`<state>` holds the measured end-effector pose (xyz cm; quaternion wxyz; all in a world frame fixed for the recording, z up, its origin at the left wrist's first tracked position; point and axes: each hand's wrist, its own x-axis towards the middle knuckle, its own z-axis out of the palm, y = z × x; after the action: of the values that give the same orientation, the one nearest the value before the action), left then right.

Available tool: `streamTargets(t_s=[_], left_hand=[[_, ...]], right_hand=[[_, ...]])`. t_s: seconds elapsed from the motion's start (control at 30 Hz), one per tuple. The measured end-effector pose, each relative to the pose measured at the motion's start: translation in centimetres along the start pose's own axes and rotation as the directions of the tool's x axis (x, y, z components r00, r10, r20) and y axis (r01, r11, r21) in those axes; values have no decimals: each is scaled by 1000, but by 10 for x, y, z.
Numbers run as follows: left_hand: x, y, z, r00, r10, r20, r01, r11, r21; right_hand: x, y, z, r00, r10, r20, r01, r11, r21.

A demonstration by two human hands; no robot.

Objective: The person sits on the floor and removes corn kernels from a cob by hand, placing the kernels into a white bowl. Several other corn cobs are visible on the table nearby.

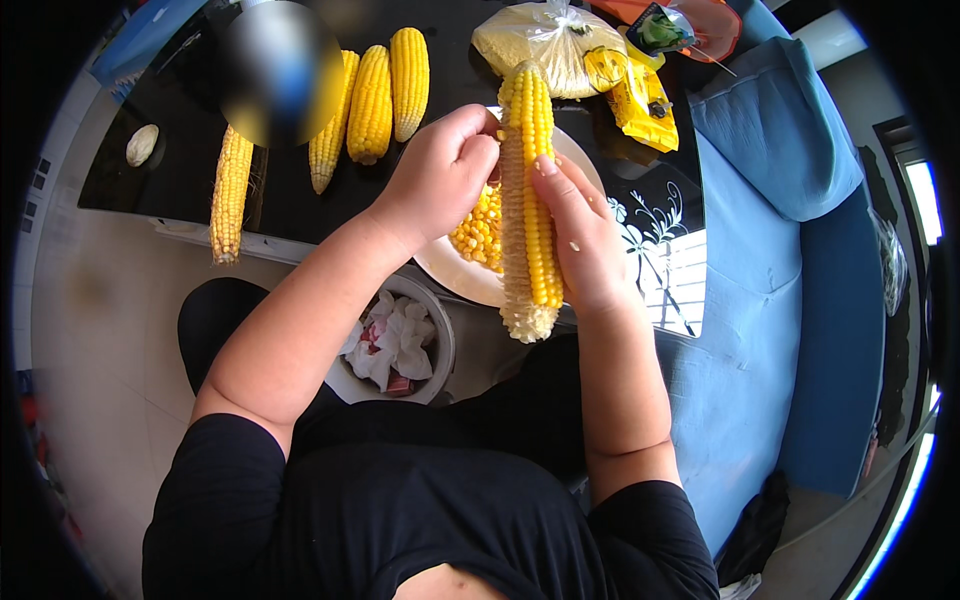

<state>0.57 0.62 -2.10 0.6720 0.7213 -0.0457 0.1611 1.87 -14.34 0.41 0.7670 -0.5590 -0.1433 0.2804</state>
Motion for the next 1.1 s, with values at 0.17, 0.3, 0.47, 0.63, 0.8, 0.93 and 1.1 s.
streamTargets(t_s=[0.17, 0.3, 0.47, 0.63, 0.8, 0.93, 1.1], left_hand=[[2, -3, -2, 1000, -12, -5, 11, 994, -113], [0, 5, 1, 999, -37, -17, 35, 996, -81], [0, 0, -1, 1000, 13, -13, -13, 1000, 4], [0, 3, 1, 996, -84, -39, 77, 984, -163], [1, 1, -1, 999, -36, -14, 34, 992, -124], [2, -3, 0, 1000, 27, 2, -27, 1000, -2], [1, 1, 1, 999, -23, -38, 23, 1000, 4]], right_hand=[[1, 0, 1, 1000, 1, 28, -1, 1000, 14], [-1, -2, 6, 1000, 5, -4, -5, 1000, -14], [-1, 0, 7, 999, -19, -41, 18, 1000, -18], [0, -2, 1, 999, 23, 34, -23, 1000, -12], [0, 0, 2, 999, 21, 33, -22, 999, 26], [0, -1, 3, 1000, -1, 18, 0, 999, 46], [-2, -7, 5, 999, 45, -8, -43, 989, 142]])
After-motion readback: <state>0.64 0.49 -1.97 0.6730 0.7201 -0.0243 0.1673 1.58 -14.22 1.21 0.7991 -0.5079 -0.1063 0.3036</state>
